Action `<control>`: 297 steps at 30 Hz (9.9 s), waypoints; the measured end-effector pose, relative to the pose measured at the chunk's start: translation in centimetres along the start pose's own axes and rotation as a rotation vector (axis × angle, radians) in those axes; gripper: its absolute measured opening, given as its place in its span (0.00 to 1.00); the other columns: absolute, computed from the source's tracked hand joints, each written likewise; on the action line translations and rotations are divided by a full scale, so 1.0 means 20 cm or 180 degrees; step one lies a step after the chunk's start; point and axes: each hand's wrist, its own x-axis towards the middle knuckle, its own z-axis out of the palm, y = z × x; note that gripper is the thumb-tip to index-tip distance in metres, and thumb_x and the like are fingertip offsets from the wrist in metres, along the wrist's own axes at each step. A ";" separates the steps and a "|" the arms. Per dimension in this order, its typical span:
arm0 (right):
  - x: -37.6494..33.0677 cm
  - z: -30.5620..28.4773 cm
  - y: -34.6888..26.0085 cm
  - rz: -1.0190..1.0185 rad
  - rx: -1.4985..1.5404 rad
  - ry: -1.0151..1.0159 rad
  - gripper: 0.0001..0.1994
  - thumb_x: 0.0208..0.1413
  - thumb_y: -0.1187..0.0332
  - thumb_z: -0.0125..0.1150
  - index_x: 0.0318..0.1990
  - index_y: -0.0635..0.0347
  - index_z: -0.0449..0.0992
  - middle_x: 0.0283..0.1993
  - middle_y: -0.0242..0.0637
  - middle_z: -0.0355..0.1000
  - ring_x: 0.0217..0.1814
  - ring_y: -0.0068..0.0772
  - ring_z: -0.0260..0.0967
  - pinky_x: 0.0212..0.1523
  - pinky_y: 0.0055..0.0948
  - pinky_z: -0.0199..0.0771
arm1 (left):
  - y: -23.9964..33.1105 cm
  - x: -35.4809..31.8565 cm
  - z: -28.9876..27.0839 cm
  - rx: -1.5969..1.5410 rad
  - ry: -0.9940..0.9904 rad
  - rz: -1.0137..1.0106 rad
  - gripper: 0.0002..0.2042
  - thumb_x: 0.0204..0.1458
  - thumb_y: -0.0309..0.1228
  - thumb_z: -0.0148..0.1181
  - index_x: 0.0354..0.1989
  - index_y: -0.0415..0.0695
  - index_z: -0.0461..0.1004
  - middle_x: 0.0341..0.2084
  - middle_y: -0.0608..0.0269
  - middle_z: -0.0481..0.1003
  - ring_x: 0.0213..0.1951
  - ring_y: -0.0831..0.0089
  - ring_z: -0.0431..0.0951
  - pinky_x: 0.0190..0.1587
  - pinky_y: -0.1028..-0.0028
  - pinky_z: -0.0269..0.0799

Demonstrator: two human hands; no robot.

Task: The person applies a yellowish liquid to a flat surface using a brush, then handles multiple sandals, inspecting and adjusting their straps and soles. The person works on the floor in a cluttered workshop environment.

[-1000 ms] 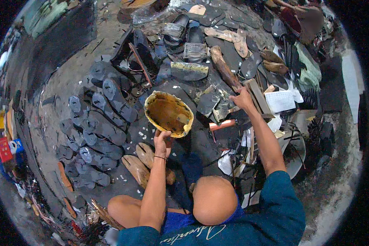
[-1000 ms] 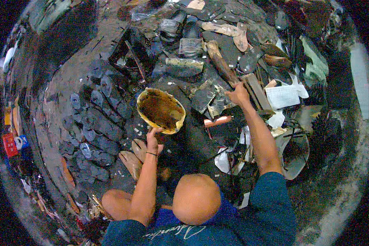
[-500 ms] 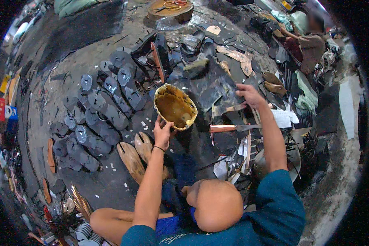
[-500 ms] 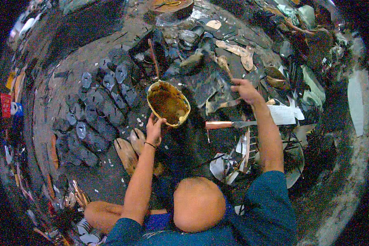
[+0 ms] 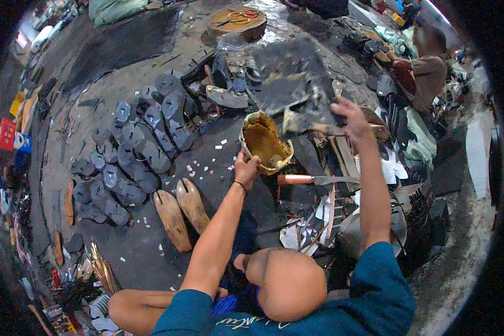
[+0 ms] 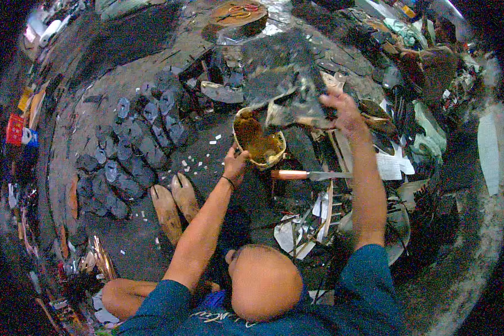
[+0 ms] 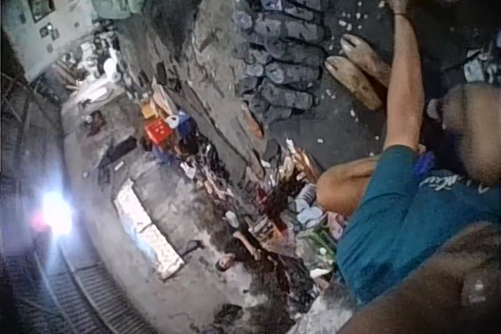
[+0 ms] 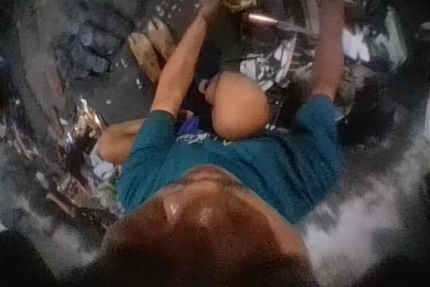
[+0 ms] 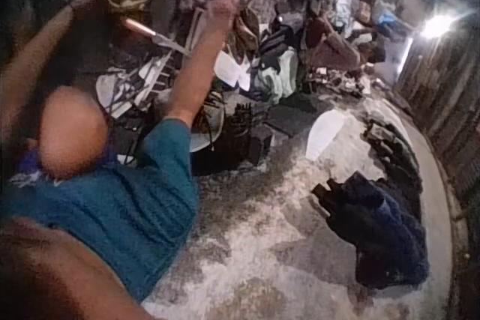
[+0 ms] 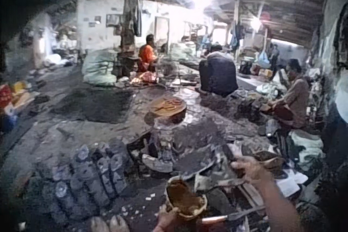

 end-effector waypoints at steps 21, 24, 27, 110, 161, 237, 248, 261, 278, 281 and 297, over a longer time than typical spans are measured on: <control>1.15 1.30 0.74 -0.2000 -0.5447 0.0727 0.13 0.46 0.58 0.62 0.34 0.57 0.74 0.38 0.37 0.70 0.47 0.39 0.67 0.40 0.33 0.72 | 0.14 -0.45 -0.52 0.0913 0.0655 0.0811 0.10 0.57 0.35 0.53 0.38 0.40 0.74 0.30 0.64 0.75 0.36 0.76 0.74 0.39 0.75 0.70; 1.07 1.28 0.54 -0.2795 -0.4965 0.1006 0.09 0.50 0.65 0.58 0.36 0.58 0.74 0.38 0.40 0.71 0.45 0.43 0.69 0.41 0.34 0.70 | 0.15 -0.42 -0.58 0.0920 0.0927 0.1008 0.10 0.55 0.33 0.54 0.36 0.39 0.74 0.28 0.62 0.72 0.30 0.77 0.73 0.29 0.79 0.71; 0.84 1.13 0.29 -0.3705 -0.3849 0.1066 0.07 0.52 0.71 0.54 0.39 0.60 0.73 0.38 0.42 0.71 0.43 0.45 0.69 0.42 0.37 0.70 | 0.19 -0.37 -0.59 0.1587 0.0890 0.1367 0.10 0.55 0.32 0.54 0.39 0.40 0.74 0.32 0.61 0.73 0.32 0.74 0.74 0.30 0.77 0.72; -1.58 1.02 0.40 -0.1340 -0.0917 -0.3637 0.20 0.46 0.71 0.62 0.48 0.63 0.67 0.49 0.44 0.65 0.51 0.43 0.65 0.52 0.37 0.65 | 0.17 -2.28 -0.74 0.1374 -0.0502 0.2025 0.23 0.45 0.31 0.63 0.50 0.36 0.67 0.42 0.54 0.72 0.42 0.67 0.75 0.46 0.71 0.70; -1.15 1.25 0.58 0.1601 0.0704 -0.2407 0.32 0.47 0.56 0.58 0.54 0.71 0.62 0.48 0.50 0.68 0.46 0.42 0.70 0.46 0.38 0.72 | -0.08 -1.86 -1.02 -0.1732 0.0572 0.0980 0.29 0.55 0.48 0.50 0.59 0.43 0.57 0.48 0.54 0.68 0.46 0.64 0.72 0.46 0.67 0.73; -1.68 1.20 0.95 0.1024 0.0559 -0.2702 0.23 0.64 0.54 0.42 0.56 0.61 0.67 0.50 0.27 0.68 0.52 0.18 0.59 0.55 0.23 0.58 | 0.33 -2.15 -0.88 0.1030 0.2311 0.1654 0.33 0.46 0.40 0.63 0.57 0.34 0.56 0.50 0.47 0.65 0.52 0.57 0.67 0.55 0.62 0.62; -1.65 1.26 1.13 0.0030 0.0317 -0.3246 0.22 0.62 0.56 0.47 0.56 0.62 0.65 0.53 0.27 0.65 0.51 0.20 0.61 0.54 0.23 0.59 | 0.31 -2.15 -0.65 0.1768 0.2178 0.2075 0.31 0.46 0.39 0.64 0.54 0.33 0.61 0.49 0.45 0.67 0.53 0.57 0.67 0.55 0.62 0.61; -1.56 1.09 0.71 0.1769 0.1574 -0.2315 0.31 0.49 0.54 0.57 0.56 0.67 0.63 0.53 0.41 0.67 0.53 0.36 0.64 0.57 0.35 0.62 | 0.44 -2.17 -0.69 0.2270 0.1029 0.0841 0.21 0.61 0.41 0.40 0.50 0.33 0.68 0.46 0.41 0.69 0.49 0.45 0.65 0.53 0.61 0.59; -1.71 1.03 0.40 0.2277 0.2665 -0.2076 0.33 0.48 0.61 0.56 0.62 0.63 0.54 0.57 0.46 0.63 0.55 0.42 0.64 0.58 0.41 0.61 | -0.27 -2.23 -0.84 -0.1100 0.0051 -0.0901 0.23 0.47 0.20 0.52 0.55 0.38 0.62 0.48 0.56 0.68 0.52 0.64 0.66 0.55 0.69 0.60; -1.72 1.01 0.39 0.1940 0.2775 -0.2645 0.35 0.47 0.61 0.57 0.62 0.63 0.53 0.57 0.46 0.63 0.56 0.42 0.63 0.59 0.40 0.60 | -0.30 -2.24 -0.89 -0.1234 0.0058 -0.1022 0.25 0.45 0.18 0.53 0.56 0.39 0.61 0.50 0.56 0.67 0.54 0.64 0.65 0.56 0.69 0.59; -1.55 1.21 0.95 0.0064 -0.1471 -0.2641 0.60 0.40 0.48 0.68 0.65 0.68 0.26 0.69 0.56 0.29 0.72 0.46 0.27 0.69 0.34 0.33 | -0.13 -2.19 -0.82 -0.1441 0.0304 -0.0044 0.31 0.48 0.22 0.51 0.63 0.42 0.52 0.42 0.59 0.69 0.40 0.67 0.72 0.45 0.72 0.70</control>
